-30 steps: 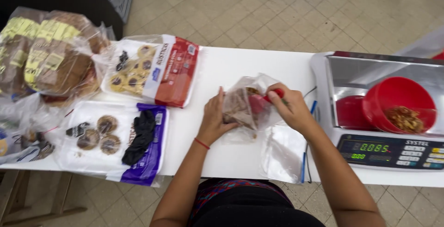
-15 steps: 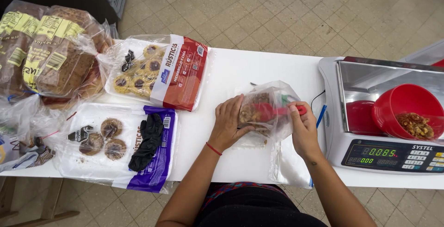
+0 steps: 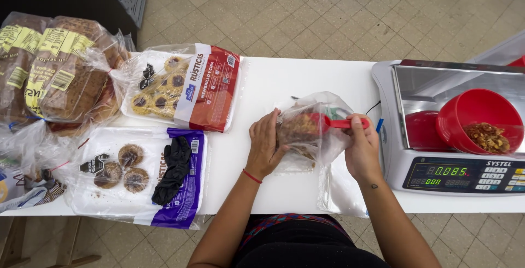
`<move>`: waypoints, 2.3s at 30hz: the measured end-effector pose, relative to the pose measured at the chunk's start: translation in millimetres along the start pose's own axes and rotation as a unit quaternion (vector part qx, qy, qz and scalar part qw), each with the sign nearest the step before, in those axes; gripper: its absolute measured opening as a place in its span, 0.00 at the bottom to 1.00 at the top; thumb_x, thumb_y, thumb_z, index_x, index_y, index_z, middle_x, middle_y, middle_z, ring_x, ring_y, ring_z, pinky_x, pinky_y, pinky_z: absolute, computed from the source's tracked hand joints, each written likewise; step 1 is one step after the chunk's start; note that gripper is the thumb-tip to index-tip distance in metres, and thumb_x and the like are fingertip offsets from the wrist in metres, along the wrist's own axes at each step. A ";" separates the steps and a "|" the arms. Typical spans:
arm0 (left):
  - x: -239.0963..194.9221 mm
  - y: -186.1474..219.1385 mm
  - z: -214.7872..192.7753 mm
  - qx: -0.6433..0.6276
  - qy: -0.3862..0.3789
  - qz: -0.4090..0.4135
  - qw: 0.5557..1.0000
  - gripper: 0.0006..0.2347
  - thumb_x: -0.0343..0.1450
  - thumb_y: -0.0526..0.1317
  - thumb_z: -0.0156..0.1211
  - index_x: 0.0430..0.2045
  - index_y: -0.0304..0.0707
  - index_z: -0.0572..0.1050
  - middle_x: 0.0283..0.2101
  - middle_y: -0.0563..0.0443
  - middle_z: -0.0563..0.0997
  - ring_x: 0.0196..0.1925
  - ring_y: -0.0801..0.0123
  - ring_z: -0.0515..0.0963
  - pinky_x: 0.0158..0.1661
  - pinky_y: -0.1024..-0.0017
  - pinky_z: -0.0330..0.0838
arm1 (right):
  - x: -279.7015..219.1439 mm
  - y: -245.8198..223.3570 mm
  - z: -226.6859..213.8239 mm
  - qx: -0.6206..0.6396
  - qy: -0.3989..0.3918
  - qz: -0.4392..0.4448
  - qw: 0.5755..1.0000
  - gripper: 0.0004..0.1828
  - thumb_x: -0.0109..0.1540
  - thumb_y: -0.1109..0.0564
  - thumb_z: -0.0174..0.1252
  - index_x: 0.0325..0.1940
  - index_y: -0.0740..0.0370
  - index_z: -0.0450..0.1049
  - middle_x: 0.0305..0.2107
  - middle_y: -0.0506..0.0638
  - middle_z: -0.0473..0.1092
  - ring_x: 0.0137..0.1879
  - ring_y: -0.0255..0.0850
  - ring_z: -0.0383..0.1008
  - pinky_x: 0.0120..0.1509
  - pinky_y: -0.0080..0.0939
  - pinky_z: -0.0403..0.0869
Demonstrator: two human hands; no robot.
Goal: Scooping granola into plastic bags and weighing them on a digital scale.
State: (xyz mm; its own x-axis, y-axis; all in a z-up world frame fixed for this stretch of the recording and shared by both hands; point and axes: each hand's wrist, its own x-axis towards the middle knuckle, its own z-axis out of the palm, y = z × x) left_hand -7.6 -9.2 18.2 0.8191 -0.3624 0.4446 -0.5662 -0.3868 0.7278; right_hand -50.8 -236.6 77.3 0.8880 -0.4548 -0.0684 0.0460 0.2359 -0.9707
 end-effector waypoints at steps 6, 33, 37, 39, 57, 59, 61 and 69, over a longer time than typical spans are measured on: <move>0.6 1.4 -2.5 -0.028 0.021 -0.006 0.999 0.37 0.71 0.67 0.24 0.70 0.38 0.44 0.65 0.46 0.60 0.67 0.59 0.56 0.63 0.56 0.42 | -6.5 -20.0 -7.5 0.058 0.033 -0.036 0.997 0.09 0.72 0.52 0.43 0.45 0.59 0.64 0.23 0.53 0.70 0.32 0.36 0.73 0.39 0.28 0.70; 6.2 22.5 5.8 0.022 0.098 -0.070 0.992 0.41 0.72 0.67 0.17 0.67 0.24 0.50 0.60 0.31 0.64 0.62 0.50 0.58 0.60 0.58 0.52 | -66.0 -177.6 -213.3 0.255 0.115 -0.269 0.921 0.15 0.73 0.50 0.45 0.46 0.62 0.72 0.26 0.51 0.75 0.35 0.37 0.78 0.45 0.33 0.79; 8.8 27.9 9.4 0.067 0.116 -0.034 0.990 0.40 0.74 0.66 0.19 0.66 0.21 0.54 0.58 0.30 0.66 0.60 0.45 0.61 0.61 0.56 0.51 | -58.3 -193.4 -241.5 0.180 0.257 -0.273 0.910 0.16 0.65 0.43 0.55 0.42 0.56 0.68 0.22 0.50 0.71 0.29 0.34 0.72 0.37 0.27 0.74; 9.7 34.2 10.3 0.074 0.104 -0.099 0.987 0.43 0.71 0.70 0.16 0.67 0.26 0.52 0.58 0.31 0.64 0.60 0.45 0.58 0.61 0.52 0.48 | -54.8 -196.6 -250.2 0.191 0.258 -0.271 0.907 0.15 0.65 0.43 0.55 0.41 0.56 0.69 0.23 0.48 0.71 0.29 0.32 0.73 0.35 0.26 0.74; 9.4 29.3 13.5 0.094 0.110 -0.101 0.984 0.43 0.71 0.70 0.15 0.67 0.26 0.53 0.60 0.30 0.64 0.61 0.43 0.58 0.62 0.51 0.47 | -34.9 -187.1 -261.1 -0.106 0.238 -0.357 0.897 0.22 0.68 0.40 0.51 0.47 0.61 0.60 0.31 0.54 0.67 0.28 0.43 0.72 0.31 0.34 0.75; 8.6 27.9 13.5 0.095 0.110 -0.097 0.985 0.43 0.72 0.69 0.15 0.67 0.26 0.53 0.60 0.30 0.64 0.61 0.43 0.58 0.62 0.51 0.47 | -35.3 -185.8 -264.4 -0.109 0.238 -0.358 0.896 0.21 0.68 0.41 0.51 0.48 0.61 0.60 0.32 0.54 0.67 0.29 0.44 0.73 0.32 0.34 0.76; 8.7 27.6 13.3 0.097 0.110 -0.093 0.985 0.42 0.72 0.68 0.15 0.67 0.26 0.53 0.60 0.31 0.63 0.61 0.43 0.58 0.62 0.51 0.48 | -35.4 -184.4 -265.7 -0.112 0.239 -0.359 0.895 0.21 0.69 0.41 0.50 0.49 0.61 0.60 0.33 0.54 0.67 0.30 0.44 0.74 0.33 0.35 0.77; 11.0 31.0 11.9 0.080 0.102 -0.097 0.987 0.42 0.71 0.69 0.16 0.67 0.27 0.53 0.60 0.31 0.64 0.60 0.44 0.58 0.61 0.52 0.48 | -35.0 -178.3 -256.0 -0.118 0.258 -0.362 0.888 0.22 0.69 0.42 0.51 0.50 0.63 0.60 0.37 0.54 0.63 0.31 0.47 0.74 0.34 0.34 0.78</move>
State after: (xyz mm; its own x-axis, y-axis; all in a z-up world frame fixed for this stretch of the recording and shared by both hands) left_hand -17.2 -35.2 39.3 0.9056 -0.0973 0.4129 -0.3915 -0.5667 0.7250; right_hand -207.2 -482.6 193.8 0.3335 -0.7616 0.5557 0.3679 -0.4375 -0.8205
